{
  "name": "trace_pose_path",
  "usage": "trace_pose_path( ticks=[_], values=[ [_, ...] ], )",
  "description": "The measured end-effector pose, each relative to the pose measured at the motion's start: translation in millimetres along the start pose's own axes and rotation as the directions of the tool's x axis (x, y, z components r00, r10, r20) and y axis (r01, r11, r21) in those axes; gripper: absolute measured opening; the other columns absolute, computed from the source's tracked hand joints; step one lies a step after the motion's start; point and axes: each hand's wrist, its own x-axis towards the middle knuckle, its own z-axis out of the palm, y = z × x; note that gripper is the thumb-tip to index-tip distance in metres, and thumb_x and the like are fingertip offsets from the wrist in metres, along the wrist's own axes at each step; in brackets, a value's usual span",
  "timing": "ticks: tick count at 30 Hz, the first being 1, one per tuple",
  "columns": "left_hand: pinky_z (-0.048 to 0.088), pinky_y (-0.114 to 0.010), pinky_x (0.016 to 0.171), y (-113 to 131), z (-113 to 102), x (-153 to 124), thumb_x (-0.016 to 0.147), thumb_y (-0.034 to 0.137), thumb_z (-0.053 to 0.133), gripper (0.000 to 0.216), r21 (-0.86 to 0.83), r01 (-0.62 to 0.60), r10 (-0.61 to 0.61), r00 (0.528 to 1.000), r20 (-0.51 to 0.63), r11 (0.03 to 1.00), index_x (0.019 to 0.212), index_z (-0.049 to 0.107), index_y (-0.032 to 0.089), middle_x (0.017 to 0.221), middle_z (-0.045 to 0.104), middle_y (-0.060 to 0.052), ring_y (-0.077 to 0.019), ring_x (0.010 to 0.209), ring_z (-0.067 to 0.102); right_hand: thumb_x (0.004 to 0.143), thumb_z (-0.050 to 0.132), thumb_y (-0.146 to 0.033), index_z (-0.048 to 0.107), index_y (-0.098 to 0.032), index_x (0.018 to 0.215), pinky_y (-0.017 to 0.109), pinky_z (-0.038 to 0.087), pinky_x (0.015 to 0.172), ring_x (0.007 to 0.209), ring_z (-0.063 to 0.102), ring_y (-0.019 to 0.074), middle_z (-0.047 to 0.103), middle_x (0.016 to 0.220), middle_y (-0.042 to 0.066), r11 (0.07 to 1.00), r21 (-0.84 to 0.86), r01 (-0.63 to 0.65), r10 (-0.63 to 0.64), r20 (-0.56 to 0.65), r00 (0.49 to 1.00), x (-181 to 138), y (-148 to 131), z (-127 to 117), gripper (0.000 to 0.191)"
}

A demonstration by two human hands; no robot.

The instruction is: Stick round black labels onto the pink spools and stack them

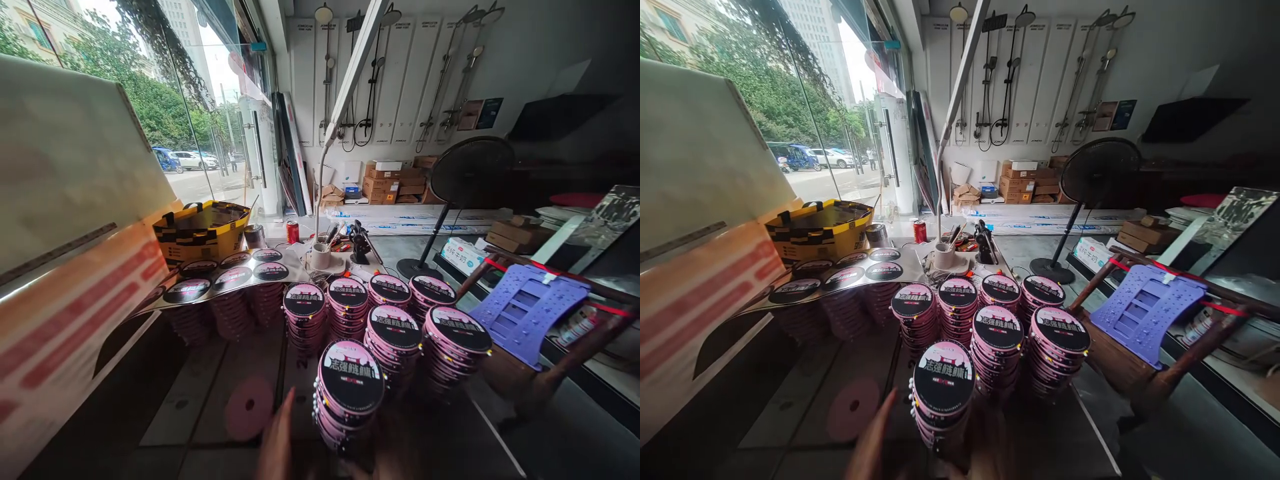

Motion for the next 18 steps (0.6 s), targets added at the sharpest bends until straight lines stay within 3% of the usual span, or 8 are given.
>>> trace_pose_path(
  ticks=[3,7,12,18],
  values=[
    [0.042,-0.038,0.094,19,29,1,0.059,0.006,0.052,0.08,-0.209,0.067,-0.052,0.996,0.077,0.976,0.135,0.026,0.008,0.132,0.049,-0.02,-0.0277,0.118,0.049,0.055,0.072,-0.022,0.055,-0.018,0.114,0.059,0.036,0.089,0.114,0.043,0.0472,0.058,0.116,0.018,0.997,-0.066,-0.043,0.041,-0.026,0.999,4,-6,11,0.061],
    [0.043,-0.042,0.091,38,37,21,0.069,0.017,0.052,0.072,-0.366,0.177,-0.176,0.984,0.035,0.914,0.135,0.027,0.008,0.128,0.053,-0.021,-0.0285,0.116,0.051,0.057,0.063,-0.013,0.053,-0.016,0.114,0.06,0.034,0.09,0.114,0.044,0.0457,0.059,0.115,0.018,0.993,-0.09,-0.075,0.068,-0.079,0.995,13,-12,21,0.058],
    [0.041,-0.041,0.093,47,38,40,0.071,0.016,0.049,0.066,-0.415,0.196,-0.209,0.978,0.013,0.888,0.134,0.031,0.01,0.129,0.053,-0.02,-0.0265,0.118,0.05,0.063,0.057,-0.016,0.054,-0.013,0.107,0.059,0.039,0.085,0.1,0.055,0.0425,0.064,0.105,0.02,0.986,-0.097,-0.133,0.118,-0.152,0.981,23,-15,27,0.044],
    [0.042,-0.041,0.093,53,42,45,0.072,0.015,0.05,0.062,-0.393,0.209,-0.218,0.976,0.022,0.896,0.132,0.036,0.006,0.126,0.054,-0.022,-0.0281,0.116,0.051,0.078,0.046,-0.024,0.049,-0.013,0.116,0.044,0.05,0.076,0.095,0.061,0.0341,0.065,0.104,0.018,0.99,-0.054,-0.128,0.118,-0.164,0.979,18,-14,28,0.04]
  ],
)
